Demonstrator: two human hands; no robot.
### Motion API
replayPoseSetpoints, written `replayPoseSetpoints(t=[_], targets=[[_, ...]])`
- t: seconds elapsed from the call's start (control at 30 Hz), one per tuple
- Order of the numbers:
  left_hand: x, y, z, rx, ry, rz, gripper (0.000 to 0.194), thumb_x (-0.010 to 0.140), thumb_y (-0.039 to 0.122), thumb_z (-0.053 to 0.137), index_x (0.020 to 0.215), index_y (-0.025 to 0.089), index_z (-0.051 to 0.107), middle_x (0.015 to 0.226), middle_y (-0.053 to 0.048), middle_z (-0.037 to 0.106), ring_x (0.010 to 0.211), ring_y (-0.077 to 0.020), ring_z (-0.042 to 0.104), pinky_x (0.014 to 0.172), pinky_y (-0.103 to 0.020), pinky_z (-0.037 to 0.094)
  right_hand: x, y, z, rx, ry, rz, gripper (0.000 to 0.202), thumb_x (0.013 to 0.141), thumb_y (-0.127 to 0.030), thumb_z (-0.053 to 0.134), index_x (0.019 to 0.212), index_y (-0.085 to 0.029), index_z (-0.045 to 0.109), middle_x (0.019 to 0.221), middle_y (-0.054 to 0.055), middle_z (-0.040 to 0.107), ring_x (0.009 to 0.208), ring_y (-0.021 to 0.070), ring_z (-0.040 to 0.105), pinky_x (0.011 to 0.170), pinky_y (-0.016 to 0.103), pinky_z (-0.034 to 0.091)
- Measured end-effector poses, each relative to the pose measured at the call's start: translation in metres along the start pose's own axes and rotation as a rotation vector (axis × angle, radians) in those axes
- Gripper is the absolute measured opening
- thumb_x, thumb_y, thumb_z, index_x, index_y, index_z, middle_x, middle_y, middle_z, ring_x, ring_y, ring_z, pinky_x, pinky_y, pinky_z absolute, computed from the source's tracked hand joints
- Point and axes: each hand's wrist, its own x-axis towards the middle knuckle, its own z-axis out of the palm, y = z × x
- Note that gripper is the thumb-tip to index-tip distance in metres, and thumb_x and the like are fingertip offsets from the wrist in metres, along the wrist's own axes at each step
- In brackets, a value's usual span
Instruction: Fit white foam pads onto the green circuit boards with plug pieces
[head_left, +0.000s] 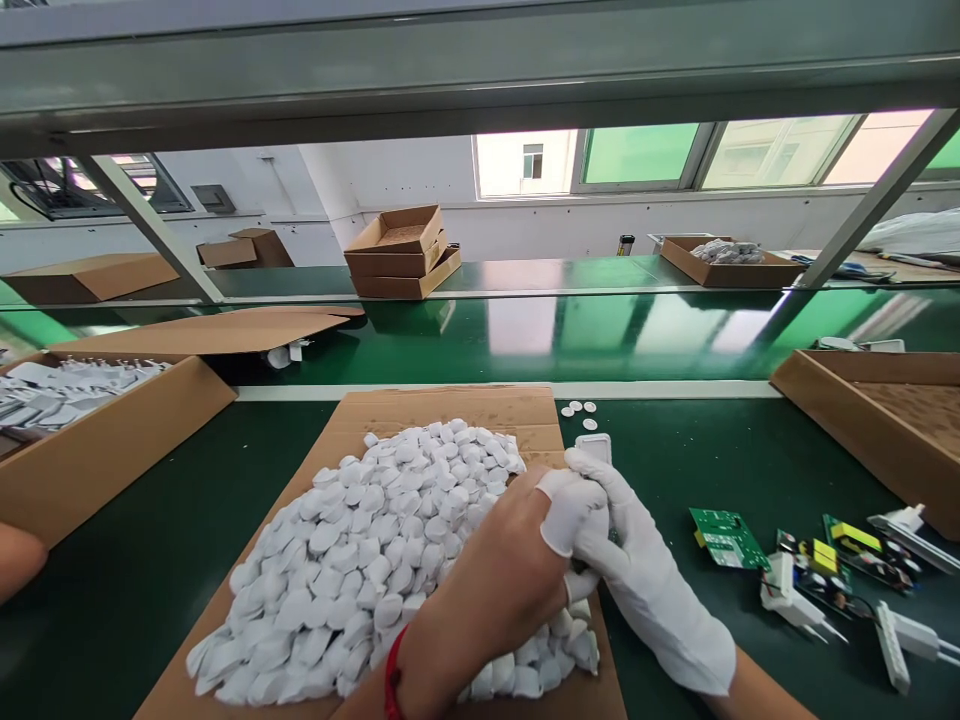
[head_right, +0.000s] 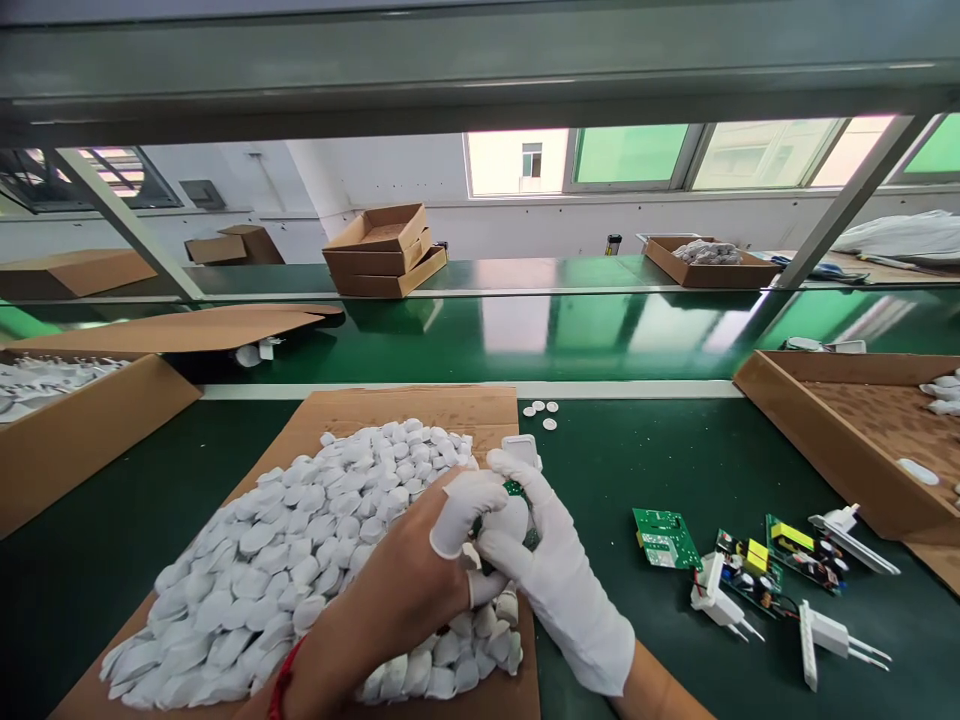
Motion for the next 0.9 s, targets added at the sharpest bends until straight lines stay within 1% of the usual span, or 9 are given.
replayPoseSetpoints(t=[0.23, 0.3, 0.43, 0.5, 0.57, 0.67, 0.77, 0.83, 0.9], targets=[[0.004, 0.003, -0.005, -0.195, -0.015, -0.078, 0.036, 0.075, 0.009, 0.059, 0.105, 0.021, 0.045, 0.092, -0.004, 0.058, 0.08, -0.0178, 0.055, 0.073, -0.03, 0.049, 0.005, -0.01, -0.004, 0.027, 0.042, 0.005, 0.034, 0.082, -0.046, 0.06, 0.11, -0.029, 0.068, 0.125, 0.003, 0.063, 0.123, 0.0262, 0.05, 0.107, 0.04, 0.036], [0.006, 0.006, -0.009, -0.359, -0.02, -0.224, 0.039, 0.073, 0.01, 0.063, 0.107, 0.022, 0.048, 0.094, -0.003, 0.061, 0.082, -0.0171, 0.058, 0.076, -0.028, 0.049, 0.006, -0.013, -0.008, -0.01, 0.036, -0.002, 0.034, 0.087, -0.046, 0.052, 0.111, -0.029, 0.068, 0.122, 0.003, 0.065, 0.117, 0.0252, 0.055, 0.101, 0.038, 0.043], [0.009, 0.001, -0.015, -0.868, 0.13, -0.694, 0.048, 0.07, 0.023, 0.072, 0.113, 0.022, 0.049, 0.094, -0.003, 0.067, 0.083, -0.0156, 0.064, 0.076, -0.024, 0.05, 0.005, -0.017, -0.019, -0.175, 0.167, -0.201, 0.036, 0.09, -0.044, 0.047, 0.115, -0.025, 0.066, 0.082, 0.005, 0.072, 0.067, 0.0208, 0.063, 0.065, 0.036, 0.054], [0.01, -0.005, -0.016, -1.012, 0.21, -0.812, 0.05, 0.07, 0.034, 0.072, 0.112, 0.019, 0.05, 0.087, -0.005, 0.068, 0.071, -0.015, 0.064, 0.065, -0.023, 0.051, 0.004, -0.021, -0.023, -0.299, 0.275, -0.417, 0.027, 0.085, -0.038, 0.058, 0.107, -0.026, 0.069, 0.085, 0.006, 0.07, 0.078, 0.0231, 0.062, 0.078, 0.039, 0.051], [0.01, -0.008, -0.018, -1.104, 0.141, -0.841, 0.045, 0.073, 0.046, 0.066, 0.105, 0.016, 0.055, 0.075, -0.004, 0.066, 0.057, -0.0142, 0.062, 0.049, -0.021, 0.047, 0.005, -0.025, -0.024, -0.357, 0.23, -0.532, 0.029, 0.075, -0.036, 0.071, 0.103, -0.028, 0.071, 0.105, 0.007, 0.068, 0.101, 0.0277, 0.059, 0.094, 0.043, 0.044], [0.009, -0.008, -0.019, -1.197, -0.152, -0.848, 0.046, 0.082, 0.058, 0.048, 0.093, 0.015, 0.06, 0.056, -0.001, 0.059, 0.041, -0.0123, 0.055, 0.036, -0.018, 0.038, 0.006, -0.033, -0.02, -0.22, -0.067, -0.297, 0.05, 0.066, -0.044, 0.076, 0.111, -0.026, 0.068, 0.101, 0.009, 0.071, 0.089, 0.0283, 0.065, 0.079, 0.041, 0.053], [0.007, -0.006, -0.019, -1.196, -0.33, -0.878, 0.06, 0.088, 0.062, 0.029, 0.104, 0.013, 0.06, 0.044, -0.001, 0.054, 0.034, -0.0114, 0.048, 0.035, -0.019, 0.037, 0.007, -0.035, -0.013, -0.022, -0.117, 0.112, 0.043, 0.067, -0.047, 0.075, 0.102, -0.021, 0.072, 0.087, 0.009, 0.074, 0.075, 0.024, 0.067, 0.064, 0.032, 0.055], [0.006, -0.008, -0.018, -1.107, -0.317, -0.901, 0.066, 0.089, 0.062, 0.023, 0.12, 0.012, 0.052, 0.043, 0.0, 0.053, 0.035, -0.0132, 0.049, 0.038, -0.021, 0.04, 0.009, -0.034, -0.011, 0.111, -0.008, 0.275, 0.037, 0.068, -0.043, 0.075, 0.096, -0.02, 0.073, 0.089, 0.008, 0.074, 0.072, 0.0212, 0.067, 0.062, 0.03, 0.055], [0.005, -0.009, -0.018, -0.854, -0.186, -0.854, 0.065, 0.087, 0.06, 0.036, 0.132, 0.014, 0.042, 0.059, -0.003, 0.061, 0.05, -0.0166, 0.057, 0.049, -0.026, 0.047, 0.012, -0.032, -0.01, 0.221, 0.075, 0.333, 0.038, 0.068, -0.04, 0.076, 0.1, -0.02, 0.072, 0.09, 0.007, 0.074, 0.064, 0.0178, 0.065, 0.058, 0.029, 0.055]])
